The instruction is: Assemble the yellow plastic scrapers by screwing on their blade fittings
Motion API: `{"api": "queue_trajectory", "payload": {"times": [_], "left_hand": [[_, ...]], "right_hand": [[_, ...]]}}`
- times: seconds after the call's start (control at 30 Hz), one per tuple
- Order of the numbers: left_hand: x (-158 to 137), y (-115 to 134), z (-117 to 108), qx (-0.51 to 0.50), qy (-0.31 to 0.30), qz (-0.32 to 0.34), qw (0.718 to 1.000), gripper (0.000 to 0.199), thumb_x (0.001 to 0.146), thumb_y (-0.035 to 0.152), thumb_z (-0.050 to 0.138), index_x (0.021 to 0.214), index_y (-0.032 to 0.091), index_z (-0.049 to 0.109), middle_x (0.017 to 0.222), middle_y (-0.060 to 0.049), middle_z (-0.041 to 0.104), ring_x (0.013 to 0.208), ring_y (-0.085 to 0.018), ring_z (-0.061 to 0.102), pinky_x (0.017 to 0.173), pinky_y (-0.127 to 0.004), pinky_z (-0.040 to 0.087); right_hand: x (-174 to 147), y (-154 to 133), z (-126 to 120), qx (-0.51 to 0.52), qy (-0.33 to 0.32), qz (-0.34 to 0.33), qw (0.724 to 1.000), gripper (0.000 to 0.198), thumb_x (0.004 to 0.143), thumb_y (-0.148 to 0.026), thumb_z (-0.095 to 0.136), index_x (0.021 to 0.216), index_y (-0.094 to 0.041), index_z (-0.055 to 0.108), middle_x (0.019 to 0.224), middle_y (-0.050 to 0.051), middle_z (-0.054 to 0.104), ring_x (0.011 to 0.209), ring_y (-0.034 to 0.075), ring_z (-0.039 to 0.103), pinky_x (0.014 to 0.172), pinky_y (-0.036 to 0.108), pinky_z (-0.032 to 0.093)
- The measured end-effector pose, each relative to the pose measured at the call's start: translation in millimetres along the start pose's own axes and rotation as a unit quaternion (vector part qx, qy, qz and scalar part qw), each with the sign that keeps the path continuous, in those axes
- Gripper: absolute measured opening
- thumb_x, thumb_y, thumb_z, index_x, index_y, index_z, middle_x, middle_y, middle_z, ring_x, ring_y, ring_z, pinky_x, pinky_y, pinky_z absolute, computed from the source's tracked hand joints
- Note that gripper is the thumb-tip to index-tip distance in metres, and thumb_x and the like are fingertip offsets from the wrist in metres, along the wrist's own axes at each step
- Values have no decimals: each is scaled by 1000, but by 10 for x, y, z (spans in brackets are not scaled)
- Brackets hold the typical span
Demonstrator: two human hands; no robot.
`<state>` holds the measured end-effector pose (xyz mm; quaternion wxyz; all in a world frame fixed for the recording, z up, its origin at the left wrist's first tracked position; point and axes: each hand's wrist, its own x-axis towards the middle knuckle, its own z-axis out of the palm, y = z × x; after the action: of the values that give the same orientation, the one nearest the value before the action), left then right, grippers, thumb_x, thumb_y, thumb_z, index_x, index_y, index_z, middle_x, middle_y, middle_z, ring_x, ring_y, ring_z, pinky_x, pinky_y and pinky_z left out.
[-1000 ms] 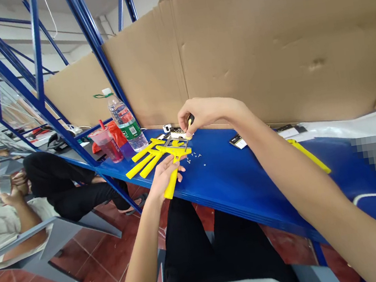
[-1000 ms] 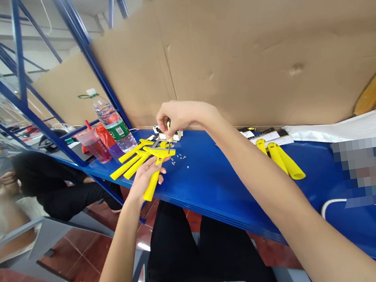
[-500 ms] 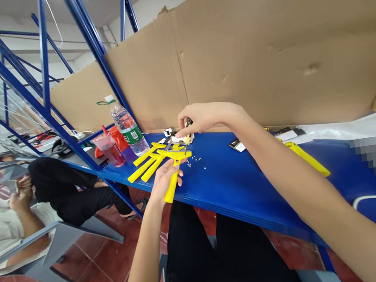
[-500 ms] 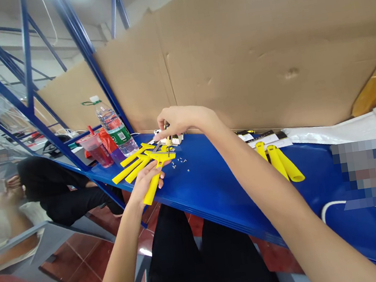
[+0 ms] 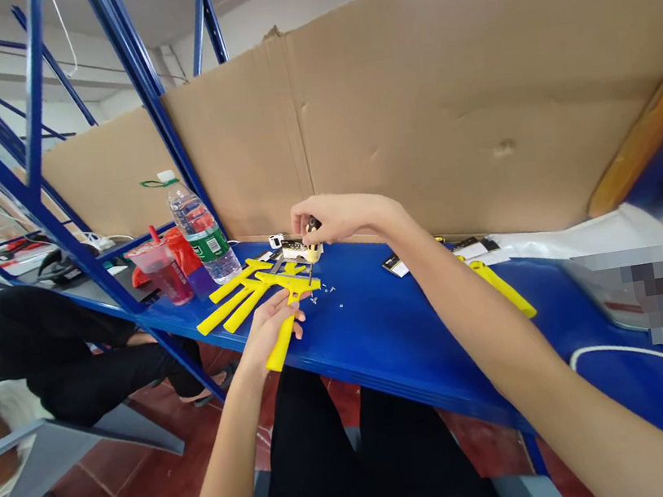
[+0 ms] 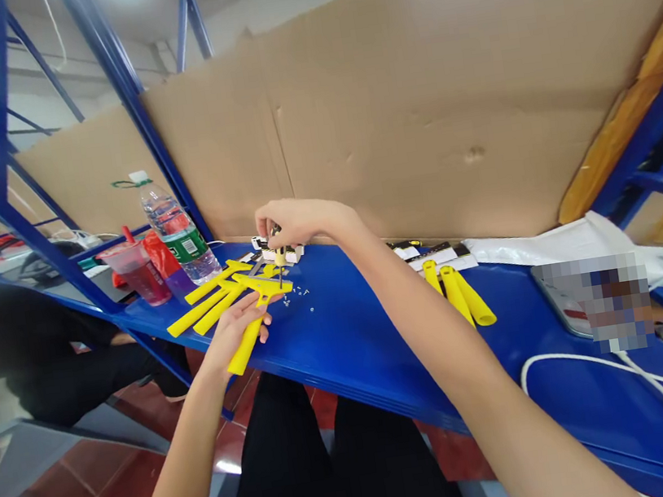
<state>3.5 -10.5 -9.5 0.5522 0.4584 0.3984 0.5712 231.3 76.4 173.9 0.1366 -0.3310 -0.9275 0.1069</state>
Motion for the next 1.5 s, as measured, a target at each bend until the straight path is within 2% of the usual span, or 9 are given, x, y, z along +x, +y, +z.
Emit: {"api": "queue_trajectory", "payload": {"times": [0.3, 0.47, 0.6, 0.7, 0.87, 1.0, 1.17, 1.3, 1.5], "left_hand": [[-11, 31, -1, -1, -8, -7, 1000, 61, 86, 17, 90, 140, 6, 64, 143, -32, 75, 70, -16, 69, 48, -28, 58], [-8, 25, -7, -18, -3, -10, 1000, 68, 86, 15, 90, 146, 6, 61, 139, -30, 78, 69, -16, 68, 48, -29, 57], [4, 4, -19, -26, -1, -7, 1000, 71, 85, 15, 91, 149, 7, 61, 138, -30, 79, 69, -17, 69, 48, -28, 58], [6, 2, -19, -21, -6, -7, 1000, 69, 85, 15, 90, 147, 6, 61, 140, -31, 77, 68, -16, 69, 47, -28, 57], [-2, 17, 0, -12, -3, -1, 1000, 62, 83, 17, 92, 137, 5, 65, 141, -31, 76, 69, -16, 69, 47, -28, 57], [-4, 20, -1, -14, -7, -1, 1000, 59, 83, 19, 92, 135, 6, 66, 141, -31, 77, 69, -16, 69, 47, -27, 57], [-17, 36, 5, -16, -5, 2, 1000, 57, 84, 18, 90, 134, 6, 66, 141, -32, 76, 69, -15, 68, 47, -27, 56], [-37, 55, 20, -21, -7, 3, 1000, 58, 83, 17, 91, 135, 5, 66, 142, -33, 75, 69, -16, 68, 44, -26, 54], [-9, 29, -1, -28, 11, 4, 1000, 53, 82, 15, 90, 130, 7, 69, 126, -26, 80, 70, -16, 69, 40, -22, 47]], "right_hand": [[-88, -113, -49, -12, -6, 17, 1000, 18, 99, -15, 73, 117, -19, 72, 120, 9, 80, 88, 18, 68, 71, 30, 42], [-83, -98, -51, -31, 3, 56, 998, 12, 107, -28, 66, 113, -18, 70, 110, 10, 80, 87, 21, 68, 71, 32, 42], [-37, -35, -24, -24, 5, 6, 1000, 23, 97, -19, 75, 119, -20, 70, 127, 11, 80, 101, 22, 71, 74, 30, 44], [-18, 2, -13, -29, 12, 42, 999, 20, 102, -33, 74, 116, -20, 70, 117, 11, 81, 91, 22, 72, 71, 32, 44], [-22, 4, -23, -17, -1, 5, 1000, 24, 94, -23, 80, 116, -19, 71, 120, 10, 81, 92, 20, 73, 71, 31, 45], [-56, -39, -40, -9, -16, 62, 998, 17, 106, -32, 67, 114, -17, 70, 90, 8, 79, 68, 19, 70, 64, 32, 45], [-82, -64, -54, 39, -34, 26, 998, 18, 97, -19, 76, 113, -19, 67, 108, 8, 82, 72, 15, 73, 63, 28, 46], [-78, -54, -64, 13, -11, 72, 997, 14, 108, -32, 65, 107, -18, 69, 80, 5, 76, 62, 18, 69, 62, 32, 45], [-93, -8, -100, 16, -24, 9, 1000, 20, 94, -21, 80, 111, -20, 71, 98, 6, 81, 75, 18, 74, 66, 31, 47]]}}
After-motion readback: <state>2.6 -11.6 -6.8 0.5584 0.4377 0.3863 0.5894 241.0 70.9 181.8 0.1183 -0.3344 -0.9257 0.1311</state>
